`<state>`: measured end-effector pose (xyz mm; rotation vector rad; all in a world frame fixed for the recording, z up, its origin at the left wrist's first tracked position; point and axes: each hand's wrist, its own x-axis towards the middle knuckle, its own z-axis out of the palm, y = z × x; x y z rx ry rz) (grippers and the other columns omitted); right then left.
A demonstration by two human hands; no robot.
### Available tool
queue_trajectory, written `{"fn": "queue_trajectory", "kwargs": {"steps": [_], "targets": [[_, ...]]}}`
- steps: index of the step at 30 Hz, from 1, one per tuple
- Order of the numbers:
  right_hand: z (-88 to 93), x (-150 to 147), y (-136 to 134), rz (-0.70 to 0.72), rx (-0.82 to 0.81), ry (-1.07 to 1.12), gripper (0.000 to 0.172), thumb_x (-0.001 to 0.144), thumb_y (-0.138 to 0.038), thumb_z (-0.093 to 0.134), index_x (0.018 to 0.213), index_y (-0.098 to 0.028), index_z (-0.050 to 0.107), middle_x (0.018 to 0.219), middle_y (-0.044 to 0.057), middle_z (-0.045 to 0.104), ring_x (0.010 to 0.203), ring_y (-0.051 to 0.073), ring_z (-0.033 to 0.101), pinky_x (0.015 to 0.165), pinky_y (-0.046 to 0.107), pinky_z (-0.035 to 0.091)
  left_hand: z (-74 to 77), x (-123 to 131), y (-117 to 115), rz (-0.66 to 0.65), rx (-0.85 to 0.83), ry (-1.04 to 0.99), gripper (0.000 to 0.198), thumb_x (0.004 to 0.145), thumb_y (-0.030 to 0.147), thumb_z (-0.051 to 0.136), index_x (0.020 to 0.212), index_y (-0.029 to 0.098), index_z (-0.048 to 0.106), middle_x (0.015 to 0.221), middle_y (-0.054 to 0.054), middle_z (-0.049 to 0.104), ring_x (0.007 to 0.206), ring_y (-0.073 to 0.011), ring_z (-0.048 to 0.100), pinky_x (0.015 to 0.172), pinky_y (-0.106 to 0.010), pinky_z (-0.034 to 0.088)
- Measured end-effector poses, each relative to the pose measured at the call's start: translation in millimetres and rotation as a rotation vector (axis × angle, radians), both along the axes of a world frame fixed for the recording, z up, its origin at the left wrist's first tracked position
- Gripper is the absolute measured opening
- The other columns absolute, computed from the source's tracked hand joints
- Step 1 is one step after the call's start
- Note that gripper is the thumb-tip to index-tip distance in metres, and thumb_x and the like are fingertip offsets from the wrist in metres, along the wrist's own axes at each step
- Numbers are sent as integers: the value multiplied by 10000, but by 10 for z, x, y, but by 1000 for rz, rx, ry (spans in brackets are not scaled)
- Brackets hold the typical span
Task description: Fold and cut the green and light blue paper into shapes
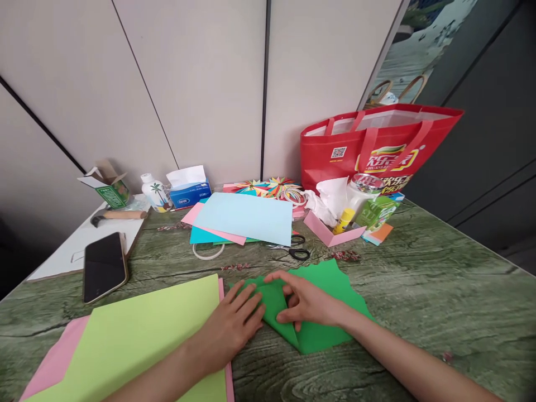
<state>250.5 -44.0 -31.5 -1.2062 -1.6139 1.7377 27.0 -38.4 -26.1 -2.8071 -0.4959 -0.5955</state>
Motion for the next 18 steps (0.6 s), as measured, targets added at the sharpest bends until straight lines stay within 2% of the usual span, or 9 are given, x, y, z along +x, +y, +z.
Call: {"fn": "queue_trajectory", "kwargs": {"steps": [4,6,11,13,15,18], "targets": [[-10,-3,49,-55,68,-82,204,746,-269,619,922,-189,555,602,-69,478,432,80,517,388,181,419,20,-18,-34,-15,92,156,324,890,133,404,1170,87,560,1174,-117,627,1123,-278,529,936,-433,397],[-14,-17,77,-81,140,-162,114,762,-267,601,807,-170,564,550,-57,506,422,82,502,393,179,389,37,-22,-51,6,126,187,356,891,124,377,1201,66,542,1202,-134,609,1126,-277,530,940,-420,386],[-34,-22,90,-89,320,-293,107,785,-219,555,693,-167,536,497,-52,487,414,83,463,403,183,331,-77,-18,-112,73,108,214,406,888,162,376,1271,92,491,1299,-137,534,1207,-307,454,991,-457,321],[-63,-15,61,-114,460,-334,47,794,-192,536,762,-167,560,540,-40,499,469,93,467,441,193,343,-148,-18,-134,99,81,195,414,882,175,386,1271,80,489,1318,-141,514,1228,-316,426,1012,-464,295],[-102,-7,21,-137,589,-369,87,808,-172,516,871,-164,577,587,-27,514,509,102,473,474,202,356,-188,-18,-150,127,55,184,419,873,181,399,1264,65,494,1325,-149,504,1237,-318,412,1024,-458,280],[-151,5,-29,-136,681,-404,123,823,-153,491,904,-160,582,616,-14,517,510,103,471,480,209,352,-175,-16,-165,126,31,198,426,858,193,426,1256,61,503,1309,-164,514,1225,-322,422,1025,-459,277]]}}
